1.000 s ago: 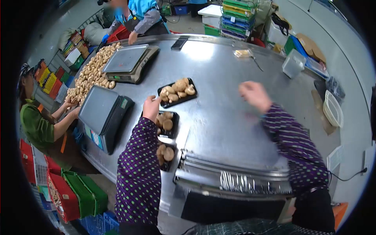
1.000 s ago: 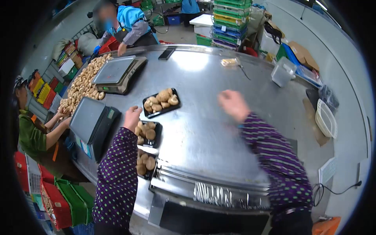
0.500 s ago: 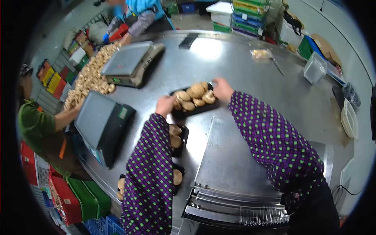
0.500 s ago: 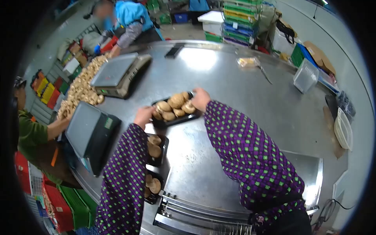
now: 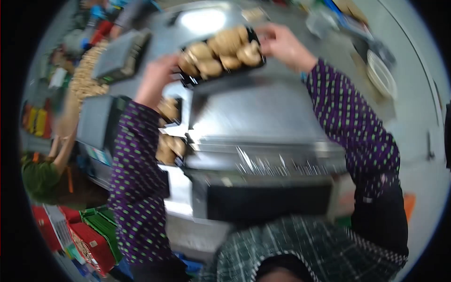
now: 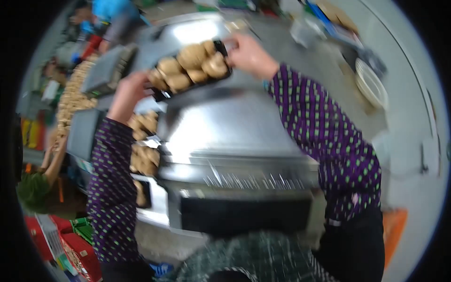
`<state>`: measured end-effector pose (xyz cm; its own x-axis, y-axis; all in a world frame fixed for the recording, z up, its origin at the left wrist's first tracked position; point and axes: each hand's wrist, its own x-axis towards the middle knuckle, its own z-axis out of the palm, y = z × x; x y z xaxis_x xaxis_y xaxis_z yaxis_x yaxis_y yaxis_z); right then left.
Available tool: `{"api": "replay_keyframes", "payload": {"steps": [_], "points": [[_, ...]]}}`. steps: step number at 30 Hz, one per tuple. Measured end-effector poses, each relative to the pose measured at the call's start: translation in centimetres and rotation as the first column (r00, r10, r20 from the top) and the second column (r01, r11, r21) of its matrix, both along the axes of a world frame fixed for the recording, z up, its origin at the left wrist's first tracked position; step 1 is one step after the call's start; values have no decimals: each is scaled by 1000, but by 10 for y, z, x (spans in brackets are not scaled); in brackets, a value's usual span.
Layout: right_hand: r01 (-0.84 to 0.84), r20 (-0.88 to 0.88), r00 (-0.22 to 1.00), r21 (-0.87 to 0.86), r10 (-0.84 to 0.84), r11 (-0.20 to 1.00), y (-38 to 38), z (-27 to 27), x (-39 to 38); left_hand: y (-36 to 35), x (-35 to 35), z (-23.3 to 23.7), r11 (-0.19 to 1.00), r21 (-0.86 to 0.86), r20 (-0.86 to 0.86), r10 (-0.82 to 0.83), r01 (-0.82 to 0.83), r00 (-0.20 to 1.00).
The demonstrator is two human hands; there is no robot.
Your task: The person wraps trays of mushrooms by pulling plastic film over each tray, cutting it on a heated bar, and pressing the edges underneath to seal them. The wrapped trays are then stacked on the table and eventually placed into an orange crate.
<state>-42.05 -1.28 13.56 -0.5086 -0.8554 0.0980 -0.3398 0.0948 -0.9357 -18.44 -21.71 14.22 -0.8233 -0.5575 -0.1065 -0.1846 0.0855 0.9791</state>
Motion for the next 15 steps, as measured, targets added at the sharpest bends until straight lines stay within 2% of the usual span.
{"api": "replay_keyframes", "payload": {"steps": [1, 3, 4, 5, 9, 12, 13, 14, 15], "points": [[87, 98, 991, 19, -89, 996, 37, 14, 20, 33, 1, 3, 997, 72, 14, -34, 33, 999], [98, 90, 990, 113, -108, 989, 105, 8, 32, 81, 3, -4, 986, 133, 32, -107, 102, 994], [96, 82, 991, 119, -106, 988, 132, 7, 40, 100, 4, -10, 982, 129, 36, -144, 138, 989], [185, 156, 968, 88, -197, 979, 154, 7, 56, 117, 5, -13, 976, 148, 86, -174, 160, 981], [286, 203, 931, 107, -302, 952, 228, -16, 77, 180, 12, -21, 975, 122, 128, -201, 186, 971], [351, 158, 923, 28, -350, 936, 254, -25, 83, 207, 12, -11, 974, 52, 169, -225, 219, 960], [292, 178, 941, -7, -286, 956, 195, -41, 57, 161, -6, -8, 983, 13, 253, -178, 181, 951], [255, 180, 954, -63, -241, 965, 198, -46, 51, 151, -15, -35, 984, -9, 148, -173, 176, 974], [307, 67, 949, 3, -307, 952, 198, -51, 47, 142, -26, -48, 969, -49, 273, -221, 243, 936]]}}
